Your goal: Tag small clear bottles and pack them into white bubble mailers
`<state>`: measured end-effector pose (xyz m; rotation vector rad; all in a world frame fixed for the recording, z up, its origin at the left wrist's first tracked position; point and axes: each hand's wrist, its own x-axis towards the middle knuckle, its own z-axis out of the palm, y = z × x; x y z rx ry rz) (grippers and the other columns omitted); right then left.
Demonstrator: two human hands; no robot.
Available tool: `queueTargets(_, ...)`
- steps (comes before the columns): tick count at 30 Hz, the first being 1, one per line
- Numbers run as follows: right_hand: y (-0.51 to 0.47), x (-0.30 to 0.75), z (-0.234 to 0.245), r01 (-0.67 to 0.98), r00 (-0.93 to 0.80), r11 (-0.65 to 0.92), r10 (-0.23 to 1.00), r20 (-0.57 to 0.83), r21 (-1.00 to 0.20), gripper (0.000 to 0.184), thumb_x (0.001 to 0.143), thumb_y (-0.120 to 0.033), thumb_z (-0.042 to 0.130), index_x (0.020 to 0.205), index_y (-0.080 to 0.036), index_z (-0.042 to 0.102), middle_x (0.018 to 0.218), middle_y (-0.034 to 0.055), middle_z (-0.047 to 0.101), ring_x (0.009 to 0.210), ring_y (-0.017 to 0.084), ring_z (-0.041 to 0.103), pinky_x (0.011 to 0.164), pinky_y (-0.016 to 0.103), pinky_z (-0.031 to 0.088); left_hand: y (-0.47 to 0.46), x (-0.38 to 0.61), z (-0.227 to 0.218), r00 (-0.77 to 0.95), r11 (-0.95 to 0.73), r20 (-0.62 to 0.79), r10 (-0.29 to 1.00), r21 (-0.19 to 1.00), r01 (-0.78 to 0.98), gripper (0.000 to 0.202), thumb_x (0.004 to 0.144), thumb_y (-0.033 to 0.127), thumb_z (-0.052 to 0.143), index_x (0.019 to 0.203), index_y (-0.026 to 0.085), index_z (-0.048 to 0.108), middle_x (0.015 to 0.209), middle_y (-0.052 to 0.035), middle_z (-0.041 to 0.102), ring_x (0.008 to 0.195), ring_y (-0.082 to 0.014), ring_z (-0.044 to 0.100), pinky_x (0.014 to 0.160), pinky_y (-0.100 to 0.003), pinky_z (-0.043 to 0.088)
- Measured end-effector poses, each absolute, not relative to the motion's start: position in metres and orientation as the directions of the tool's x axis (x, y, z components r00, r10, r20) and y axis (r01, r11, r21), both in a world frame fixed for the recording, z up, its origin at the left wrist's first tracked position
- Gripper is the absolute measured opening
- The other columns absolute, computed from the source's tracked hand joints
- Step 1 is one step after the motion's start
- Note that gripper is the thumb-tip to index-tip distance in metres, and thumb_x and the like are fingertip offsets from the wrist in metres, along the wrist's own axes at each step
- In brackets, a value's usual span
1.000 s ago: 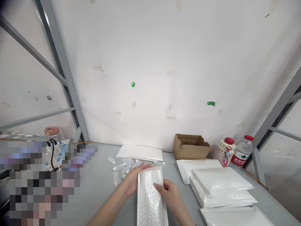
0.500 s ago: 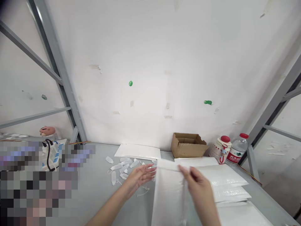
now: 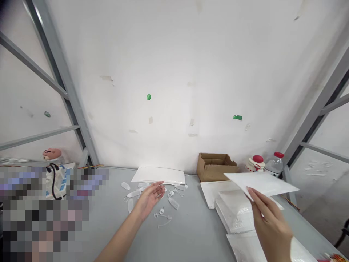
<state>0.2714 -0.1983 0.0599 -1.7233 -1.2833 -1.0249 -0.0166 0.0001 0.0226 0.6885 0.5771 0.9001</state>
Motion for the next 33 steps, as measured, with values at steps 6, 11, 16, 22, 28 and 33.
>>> queueTargets(6, -0.175, 0.294, 0.016, 0.993, 0.078, -0.116, 0.524, 0.848, -0.02, 0.034, 0.09, -0.035, 0.035, 0.11, -0.02, 0.058, 0.098, 0.0062, 0.064, 0.086, 0.019, 0.062, 0.083, 0.032, 0.046, 0.011, -0.022, 0.023, 0.403, 0.408, -0.204, 0.892, 0.745, -0.527, 0.019, 0.064, 0.022, 0.065, 0.082, 0.015, 0.067, 0.078, -0.0046, 0.064, 0.072, -0.0127, 0.06, 0.072, -0.025, 0.046)
queueTargets(11, -0.165, 0.31, 0.0, 1.0, -0.002, 0.026, 0.603, 0.798, -0.017, 0.032, 0.089, -0.037, 0.037, 0.096, -0.02, 0.064, 0.093, 0.0071, 0.066, 0.084, 0.019, 0.062, 0.078, 0.033, 0.049, 0.015, -0.023, 0.02, 0.378, 0.397, -0.213, 0.901, 0.757, -0.519, 0.021, 0.062, 0.022, 0.066, 0.081, 0.015, 0.067, 0.078, -0.0046, 0.064, 0.071, -0.0128, 0.06, 0.071, -0.025, 0.045)
queueTargets(16, -0.178, 0.302, 0.01, 0.995, 0.014, -0.085, 0.589, 0.808, 0.044, 0.033, 0.085, -0.043, 0.044, 0.09, -0.02, 0.068, 0.09, 0.0111, 0.066, 0.08, 0.023, 0.06, 0.068, 0.036, 0.045, 0.021, -0.027, 0.019, 0.288, 0.315, -0.178, 0.941, 0.775, -0.548, 0.022, 0.06, 0.024, 0.067, 0.08, 0.015, 0.067, 0.077, -0.0049, 0.065, 0.07, -0.0119, 0.059, 0.071, -0.024, 0.045)
queueTargets(22, -0.161, 0.25, 0.031, 0.998, 0.064, -0.05, 0.491, 0.869, -0.046, 0.033, 0.083, -0.034, 0.052, 0.112, -0.018, 0.058, 0.091, 0.0114, 0.063, 0.081, 0.023, 0.058, 0.074, 0.037, 0.044, 0.025, -0.032, 0.021, 0.221, 0.268, -0.17, 0.96, 0.78, -0.565, 0.024, 0.059, 0.026, 0.066, 0.08, 0.015, 0.066, 0.075, -0.0045, 0.064, 0.069, -0.0121, 0.06, 0.07, -0.025, 0.046)
queueTargets(28, -0.098, 0.187, 0.007, 0.912, 0.136, 0.121, 0.813, 0.567, -0.393, 0.024, 0.083, -0.035, 0.05, 0.099, -0.022, 0.063, 0.09, 0.0079, 0.06, 0.08, 0.023, 0.059, 0.074, 0.036, 0.048, 0.035, -0.041, 0.019, 0.13, 0.112, -0.076, 0.989, 0.949, -0.294, 0.032, 0.064, 0.037, 0.055, 0.087, 0.015, 0.062, 0.082, -0.0077, 0.066, 0.072, -0.0149, 0.062, 0.071, -0.028, 0.047)
queueTargets(33, -0.078, 0.15, -0.008, 0.836, 0.168, 0.015, 0.945, 0.282, -0.548, 0.019, 0.072, -0.032, 0.062, 0.086, -0.019, 0.063, 0.087, 0.0063, 0.059, 0.083, 0.023, 0.056, 0.076, 0.035, 0.046, 0.04, -0.038, 0.011, 0.078, -0.004, 0.007, 0.997, 0.999, -0.036, 0.023, 0.062, 0.034, 0.056, 0.075, 0.016, 0.06, 0.071, -0.0049, 0.063, 0.067, -0.0164, 0.06, 0.068, -0.03, 0.045)
